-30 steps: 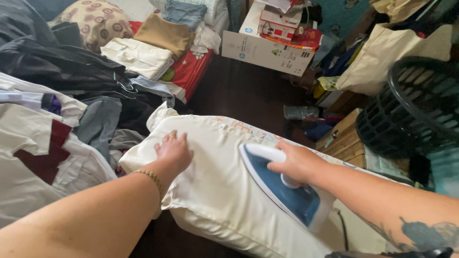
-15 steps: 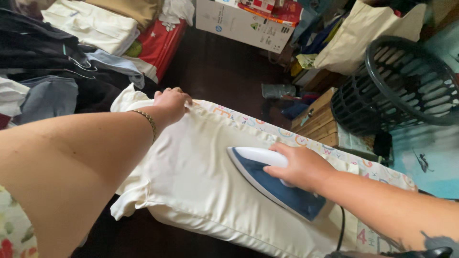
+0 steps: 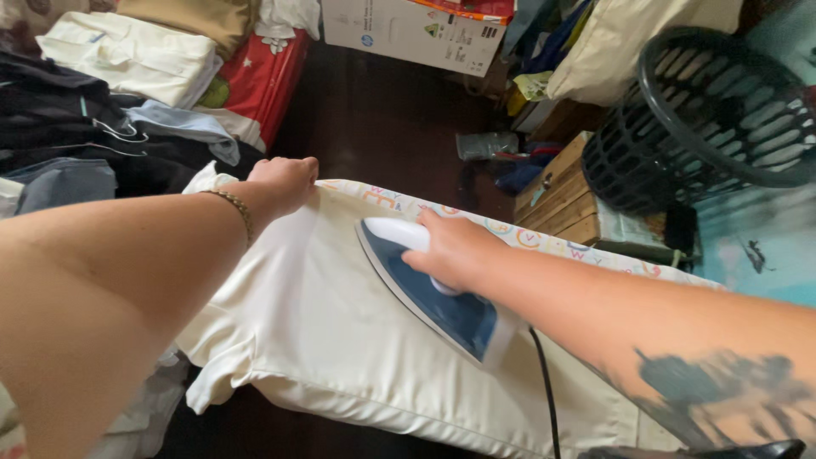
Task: The person irons a white shirt on an ironing board, moving the iron over the fabric and then buttoning the collar.
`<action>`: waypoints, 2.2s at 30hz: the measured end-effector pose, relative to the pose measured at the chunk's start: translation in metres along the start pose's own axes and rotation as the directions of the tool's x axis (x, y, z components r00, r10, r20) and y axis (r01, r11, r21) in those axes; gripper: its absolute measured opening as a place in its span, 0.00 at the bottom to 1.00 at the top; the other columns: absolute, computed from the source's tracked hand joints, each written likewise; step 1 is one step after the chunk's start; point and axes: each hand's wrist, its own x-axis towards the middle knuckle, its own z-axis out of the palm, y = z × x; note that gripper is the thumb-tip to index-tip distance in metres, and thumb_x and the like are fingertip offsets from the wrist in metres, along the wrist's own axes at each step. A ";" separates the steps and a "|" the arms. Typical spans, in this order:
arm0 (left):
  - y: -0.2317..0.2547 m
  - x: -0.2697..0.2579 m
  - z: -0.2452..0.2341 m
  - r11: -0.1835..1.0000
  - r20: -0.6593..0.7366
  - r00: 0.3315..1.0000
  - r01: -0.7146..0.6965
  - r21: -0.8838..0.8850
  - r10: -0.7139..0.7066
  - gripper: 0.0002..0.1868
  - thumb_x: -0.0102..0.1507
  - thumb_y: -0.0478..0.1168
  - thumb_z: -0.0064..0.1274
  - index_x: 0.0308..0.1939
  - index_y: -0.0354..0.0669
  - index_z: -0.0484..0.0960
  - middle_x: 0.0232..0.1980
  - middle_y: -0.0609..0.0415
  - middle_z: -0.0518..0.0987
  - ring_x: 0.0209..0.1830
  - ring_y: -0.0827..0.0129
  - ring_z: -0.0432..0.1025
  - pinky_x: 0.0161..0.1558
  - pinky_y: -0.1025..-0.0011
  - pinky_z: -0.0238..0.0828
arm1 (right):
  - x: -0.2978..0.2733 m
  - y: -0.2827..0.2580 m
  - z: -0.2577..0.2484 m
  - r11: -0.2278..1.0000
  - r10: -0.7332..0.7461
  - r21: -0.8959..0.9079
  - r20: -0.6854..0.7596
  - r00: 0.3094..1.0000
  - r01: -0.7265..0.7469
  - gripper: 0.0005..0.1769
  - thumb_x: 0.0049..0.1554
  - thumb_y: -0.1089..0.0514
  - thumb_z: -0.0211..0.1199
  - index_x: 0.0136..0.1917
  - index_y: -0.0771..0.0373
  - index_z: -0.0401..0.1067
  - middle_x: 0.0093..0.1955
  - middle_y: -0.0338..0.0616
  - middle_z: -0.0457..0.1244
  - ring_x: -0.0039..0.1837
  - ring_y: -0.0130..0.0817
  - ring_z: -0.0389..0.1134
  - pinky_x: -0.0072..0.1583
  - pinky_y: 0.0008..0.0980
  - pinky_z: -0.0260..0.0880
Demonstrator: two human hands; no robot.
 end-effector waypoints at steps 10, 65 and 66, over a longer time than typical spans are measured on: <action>-0.012 -0.012 0.008 0.964 -0.138 0.987 0.044 -0.261 -0.083 0.12 0.63 0.37 0.54 0.50 0.50 0.81 0.54 0.46 0.79 0.56 0.49 0.74 0.54 0.54 0.72 | -0.027 0.015 -0.002 1.000 -0.004 0.001 -0.018 1.000 0.004 0.29 0.48 0.39 0.66 0.58 0.55 0.72 0.48 0.53 0.71 0.52 0.50 0.73 0.55 0.46 0.71; 0.002 -0.135 0.013 0.853 0.089 0.869 0.496 -0.163 -0.488 0.29 0.57 0.49 0.67 0.61 0.52 0.77 0.67 0.51 0.72 0.69 0.56 0.66 0.70 0.39 0.45 | 0.078 -0.083 0.001 0.995 -0.048 -0.085 0.069 0.996 0.054 0.32 0.52 0.39 0.66 0.64 0.57 0.71 0.52 0.55 0.71 0.53 0.51 0.74 0.54 0.46 0.73; 0.001 -0.135 0.013 0.857 0.088 0.870 0.493 -0.150 -0.485 0.29 0.57 0.49 0.68 0.61 0.52 0.78 0.66 0.51 0.72 0.69 0.57 0.67 0.69 0.40 0.46 | 0.080 -0.085 0.001 0.995 -0.033 -0.089 0.094 0.995 0.041 0.32 0.53 0.40 0.66 0.64 0.59 0.70 0.51 0.56 0.71 0.52 0.51 0.74 0.53 0.46 0.74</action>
